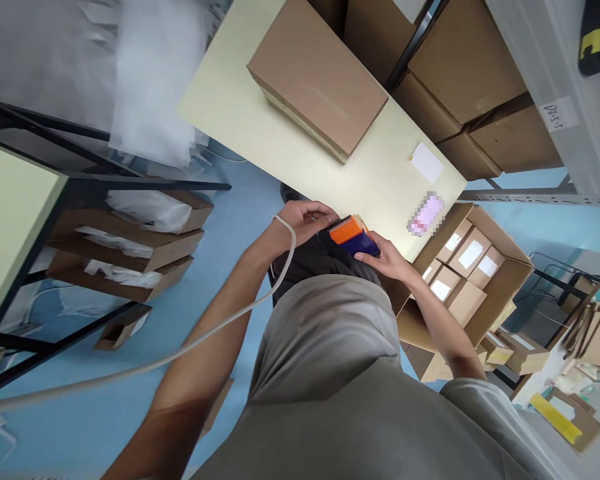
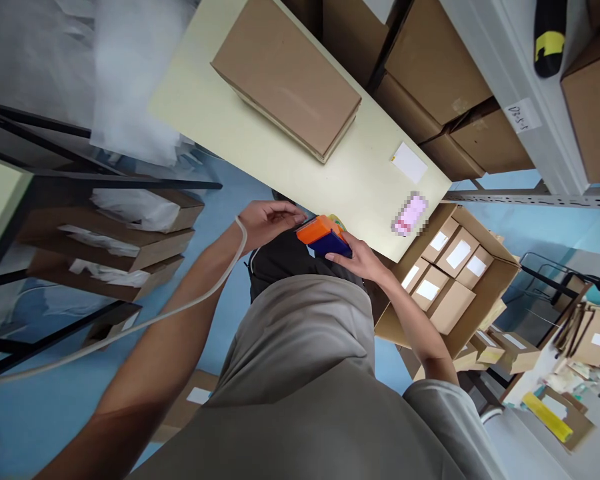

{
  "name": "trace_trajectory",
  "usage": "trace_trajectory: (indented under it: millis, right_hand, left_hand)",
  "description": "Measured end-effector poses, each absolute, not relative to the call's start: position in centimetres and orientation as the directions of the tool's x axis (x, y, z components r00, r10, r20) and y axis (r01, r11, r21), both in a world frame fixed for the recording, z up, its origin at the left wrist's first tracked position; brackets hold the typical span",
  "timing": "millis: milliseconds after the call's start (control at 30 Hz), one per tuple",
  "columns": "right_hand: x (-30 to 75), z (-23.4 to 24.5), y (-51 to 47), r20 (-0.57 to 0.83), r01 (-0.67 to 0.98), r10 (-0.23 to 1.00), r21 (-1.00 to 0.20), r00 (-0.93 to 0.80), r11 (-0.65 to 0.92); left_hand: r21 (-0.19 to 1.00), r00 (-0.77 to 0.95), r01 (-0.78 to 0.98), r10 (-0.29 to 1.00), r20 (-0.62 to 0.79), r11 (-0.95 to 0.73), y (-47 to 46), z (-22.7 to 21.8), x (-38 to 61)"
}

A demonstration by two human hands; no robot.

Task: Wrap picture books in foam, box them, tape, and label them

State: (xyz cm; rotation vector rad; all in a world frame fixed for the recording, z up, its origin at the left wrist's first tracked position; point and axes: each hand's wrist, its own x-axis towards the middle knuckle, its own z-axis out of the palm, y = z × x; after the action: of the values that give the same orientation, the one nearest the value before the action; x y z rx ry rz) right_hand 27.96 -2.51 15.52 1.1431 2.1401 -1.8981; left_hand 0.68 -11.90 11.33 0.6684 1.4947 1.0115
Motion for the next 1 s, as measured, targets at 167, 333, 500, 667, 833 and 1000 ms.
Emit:
trace_trajectory:
  millis: [167,333,500,667,833,1000]
  right_hand:
    - [27.7,16.4,-2.1,-0.514,0.583,0.436,-0.812,-0.739,0.032]
    - [27.4,16.5,-1.3,-0.519,0.585,0.377,-0.807,-0.767,0.081]
    - [26.6,15.1,-1.3,-0.563,0.635,0.369,-0.765,-0.740,0.105]
    - [26.0,14.1,-1.3,-0.627,0.694,0.345,-0.711,-0.698,0.112]
    - [28.5,15.6,0.5,-0.725,0.773,0.269,-0.604,-0.634,0.193]
    - [31.1,15.2,2.5,-0.698,0.801,0.409,-0.430,-0.588,0.418]
  left_hand:
    - [0.881,-0.193,-0.057,0.861,-0.471,0.469,-12.2,11.7,0.6]
    - [0.874,-0.177,-0.089,0.857,-0.485,0.477,-12.4,12.3,0.4]
    - [0.864,-0.186,-0.146,0.844,-0.503,0.483,-12.4,11.0,0.6]
    - [0.858,-0.206,-0.042,0.836,-0.509,0.512,-12.2,9.5,1.1]
    - [0.876,-0.301,-0.031,0.831,-0.468,0.482,-12.1,8.1,-0.9]
    - [0.907,-0.508,-0.012,0.779,-0.368,0.421,-10.6,5.0,-5.0]
